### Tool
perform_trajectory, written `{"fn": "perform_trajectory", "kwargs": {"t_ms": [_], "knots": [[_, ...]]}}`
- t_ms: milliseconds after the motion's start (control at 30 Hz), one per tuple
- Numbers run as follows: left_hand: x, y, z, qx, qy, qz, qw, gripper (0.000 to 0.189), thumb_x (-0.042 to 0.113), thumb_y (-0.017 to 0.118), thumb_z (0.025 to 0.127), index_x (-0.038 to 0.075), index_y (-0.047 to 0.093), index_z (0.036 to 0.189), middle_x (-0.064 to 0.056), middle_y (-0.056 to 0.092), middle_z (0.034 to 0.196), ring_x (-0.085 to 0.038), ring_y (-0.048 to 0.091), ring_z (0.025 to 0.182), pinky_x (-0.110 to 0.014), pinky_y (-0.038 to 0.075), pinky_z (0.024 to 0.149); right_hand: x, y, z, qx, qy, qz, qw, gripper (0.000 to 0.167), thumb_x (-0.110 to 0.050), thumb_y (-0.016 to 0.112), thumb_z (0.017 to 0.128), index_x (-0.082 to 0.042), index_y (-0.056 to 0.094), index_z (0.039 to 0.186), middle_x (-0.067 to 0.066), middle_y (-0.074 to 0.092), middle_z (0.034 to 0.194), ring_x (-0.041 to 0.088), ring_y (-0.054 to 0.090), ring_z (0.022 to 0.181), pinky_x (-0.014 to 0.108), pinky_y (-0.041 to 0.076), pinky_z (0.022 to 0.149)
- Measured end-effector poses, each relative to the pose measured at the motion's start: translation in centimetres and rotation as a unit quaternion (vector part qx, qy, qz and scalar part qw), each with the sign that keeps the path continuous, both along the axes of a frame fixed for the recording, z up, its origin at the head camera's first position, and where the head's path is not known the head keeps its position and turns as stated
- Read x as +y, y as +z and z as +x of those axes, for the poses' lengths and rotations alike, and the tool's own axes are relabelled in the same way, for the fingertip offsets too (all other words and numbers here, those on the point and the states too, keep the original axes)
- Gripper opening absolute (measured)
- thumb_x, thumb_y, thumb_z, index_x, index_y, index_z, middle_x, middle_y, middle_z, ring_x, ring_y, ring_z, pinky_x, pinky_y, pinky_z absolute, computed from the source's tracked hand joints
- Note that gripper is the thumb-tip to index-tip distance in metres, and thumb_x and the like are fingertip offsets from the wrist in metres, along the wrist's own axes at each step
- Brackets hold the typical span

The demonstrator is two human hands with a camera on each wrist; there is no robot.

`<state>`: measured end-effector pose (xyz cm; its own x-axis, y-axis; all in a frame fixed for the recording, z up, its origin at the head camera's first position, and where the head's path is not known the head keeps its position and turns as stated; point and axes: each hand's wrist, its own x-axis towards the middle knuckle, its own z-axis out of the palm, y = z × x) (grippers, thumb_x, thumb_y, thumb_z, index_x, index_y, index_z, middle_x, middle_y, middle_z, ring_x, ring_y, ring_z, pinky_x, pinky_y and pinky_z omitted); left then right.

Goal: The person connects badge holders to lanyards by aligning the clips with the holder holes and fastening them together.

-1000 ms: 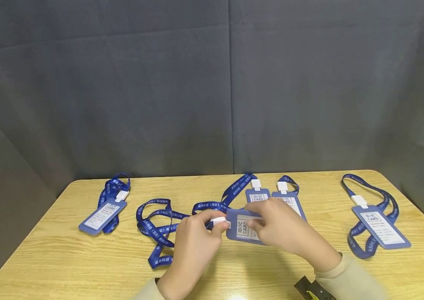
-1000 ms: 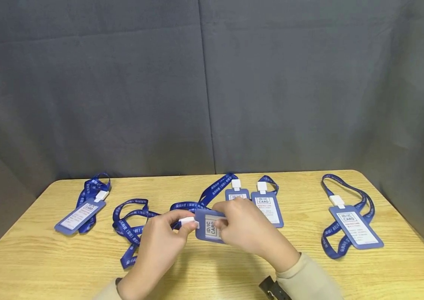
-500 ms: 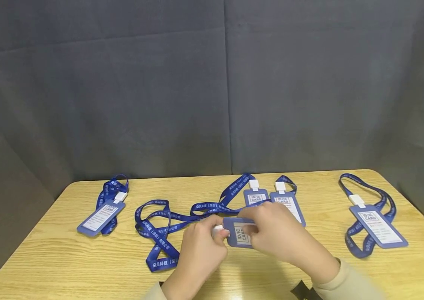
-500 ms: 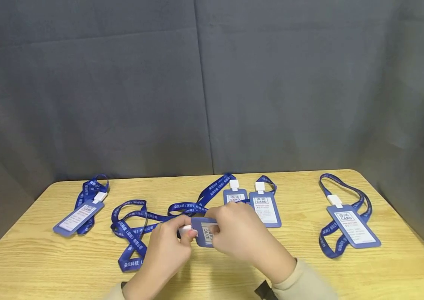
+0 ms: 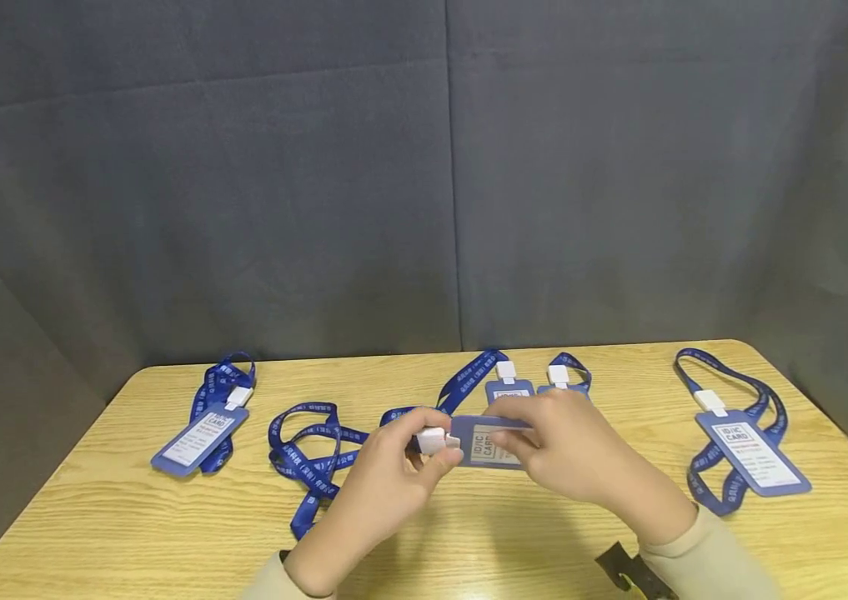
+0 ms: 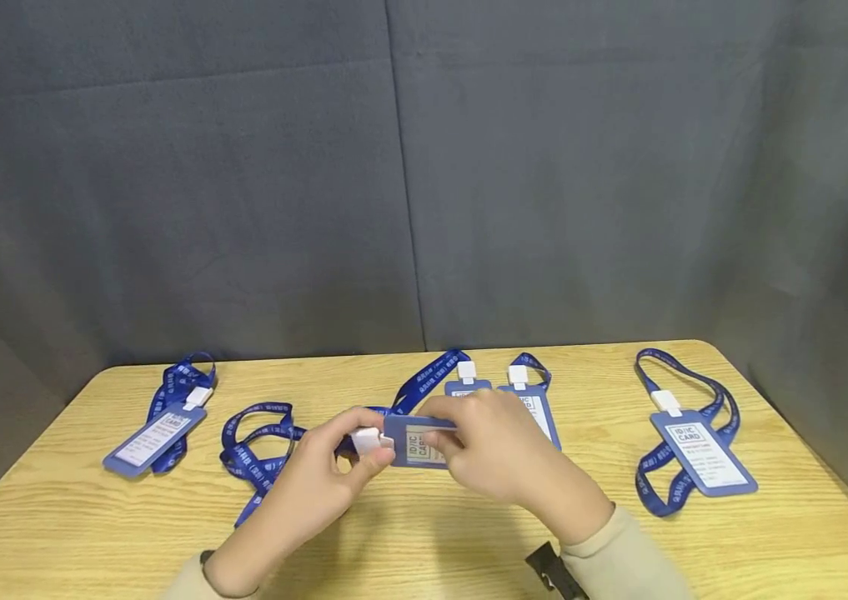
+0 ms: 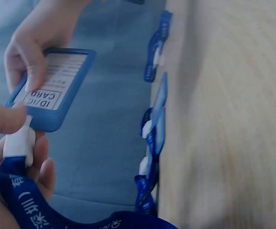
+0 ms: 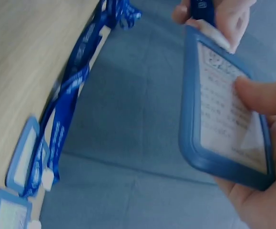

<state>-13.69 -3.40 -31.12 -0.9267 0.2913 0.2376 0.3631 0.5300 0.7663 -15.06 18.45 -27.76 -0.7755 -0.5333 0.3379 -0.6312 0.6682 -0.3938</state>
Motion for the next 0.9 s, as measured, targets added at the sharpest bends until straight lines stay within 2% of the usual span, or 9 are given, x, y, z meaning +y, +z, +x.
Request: {"fn": "perform_trajectory", "kwargs": {"t_ms": [100, 133, 200, 267, 333, 400, 467, 567, 900], "knots": [[-0.4, 0.3, -0.2, 0.009, -0.014, 0.007, 0.9998, 0.024, 0.026, 0.071, 0.094, 0.016, 0.066, 0.114, 0.006, 0.061, 0.088, -0.012, 0.051, 0.068, -0.026, 0.045, 0.059, 0.5, -0.2, -0.3, 0.071, 0.028, -0.015, 0.9970, 0.017, -0.004, 0.075, 0.084, -0.014, 0.075, 0.097, -0.010, 0.068, 0.075, -0.003, 0.042, 0.054, 0.021, 0.038, 0.052], [-0.5, 0.3, -0.3, 0.028, -0.017, 0.008, 0.9994, 0.022, 0.026, 0.072, 0.093, 0.017, 0.067, 0.113, 0.008, 0.062, 0.088, -0.011, 0.051, 0.068, -0.026, 0.045, 0.059, 0.6, -0.3, -0.4, 0.100, 0.039, -0.023, 0.9940, 0.018, -0.002, 0.076, 0.082, -0.014, 0.075, 0.096, -0.009, 0.070, 0.076, -0.004, 0.042, 0.054, 0.020, 0.038, 0.051], [-0.8, 0.1, -0.6, 0.094, -0.024, 0.005, 0.9953, 0.020, 0.026, 0.075, 0.090, 0.017, 0.070, 0.107, 0.009, 0.064, 0.087, -0.009, 0.051, 0.067, -0.024, 0.045, 0.058, 0.7, -0.4, -0.6, 0.150, 0.062, -0.038, 0.9860, 0.022, 0.003, 0.076, 0.078, -0.013, 0.075, 0.094, -0.007, 0.071, 0.075, -0.004, 0.042, 0.053, 0.018, 0.036, 0.048], [-1.1, -0.2, -0.9, 0.176, -0.037, 0.004, 0.9837, 0.015, 0.022, 0.079, 0.086, 0.017, 0.073, 0.099, 0.009, 0.067, 0.086, -0.007, 0.057, 0.070, -0.023, 0.048, 0.061, 0.7, -0.4, -0.6, 0.190, 0.084, -0.051, 0.9769, 0.025, 0.005, 0.077, 0.074, -0.013, 0.076, 0.091, -0.006, 0.072, 0.076, -0.004, 0.044, 0.053, 0.017, 0.036, 0.047], [-1.4, -0.4, -1.2, 0.252, -0.057, 0.008, 0.9660, 0.014, 0.016, 0.083, 0.081, 0.014, 0.075, 0.093, 0.007, 0.071, 0.088, -0.006, 0.062, 0.075, -0.022, 0.052, 0.067, 0.6, -0.3, -0.6, 0.212, 0.103, -0.059, 0.9701, 0.027, 0.007, 0.076, 0.073, -0.014, 0.076, 0.090, -0.007, 0.072, 0.076, -0.003, 0.047, 0.054, 0.015, 0.037, 0.047], [-1.5, -0.6, -1.3, 0.298, -0.077, 0.014, 0.9514, 0.014, 0.012, 0.085, 0.078, 0.012, 0.076, 0.089, 0.005, 0.073, 0.088, -0.008, 0.067, 0.081, -0.022, 0.054, 0.074, 0.5, -0.2, -0.6, 0.225, 0.122, -0.065, 0.9645, 0.029, 0.009, 0.075, 0.072, -0.015, 0.075, 0.089, -0.007, 0.071, 0.076, -0.003, 0.048, 0.055, 0.014, 0.037, 0.047], [-1.4, -0.6, -1.3, 0.316, -0.093, 0.022, 0.9440, 0.014, 0.009, 0.086, 0.076, 0.010, 0.076, 0.087, 0.004, 0.074, 0.087, -0.009, 0.068, 0.084, -0.022, 0.054, 0.077, 0.4, -0.2, -0.6, 0.235, 0.134, -0.071, 0.9602, 0.031, 0.010, 0.073, 0.071, -0.015, 0.075, 0.088, -0.008, 0.071, 0.076, -0.004, 0.047, 0.054, 0.012, 0.034, 0.046], [-1.2, -0.7, -1.1, 0.321, -0.104, 0.033, 0.9407, 0.015, 0.006, 0.085, 0.076, 0.010, 0.076, 0.087, 0.003, 0.073, 0.086, -0.009, 0.068, 0.083, -0.021, 0.054, 0.078, 0.4, -0.3, -0.7, 0.243, 0.145, -0.080, 0.9558, 0.033, 0.011, 0.070, 0.069, -0.016, 0.074, 0.087, -0.008, 0.071, 0.075, -0.004, 0.045, 0.052, 0.010, 0.031, 0.045], [-0.1, -0.5, 0.1, 0.345, -0.068, 0.037, 0.9353, 0.012, 0.005, 0.082, 0.079, 0.008, 0.076, 0.089, 0.002, 0.074, 0.086, -0.011, 0.068, 0.080, -0.020, 0.054, 0.076, 0.2, 0.0, -0.4, 0.273, 0.131, -0.078, 0.9500, 0.037, 0.015, 0.061, 0.062, -0.014, 0.072, 0.082, -0.008, 0.066, 0.066, -0.001, 0.046, 0.049, 0.012, 0.035, 0.043]]}}
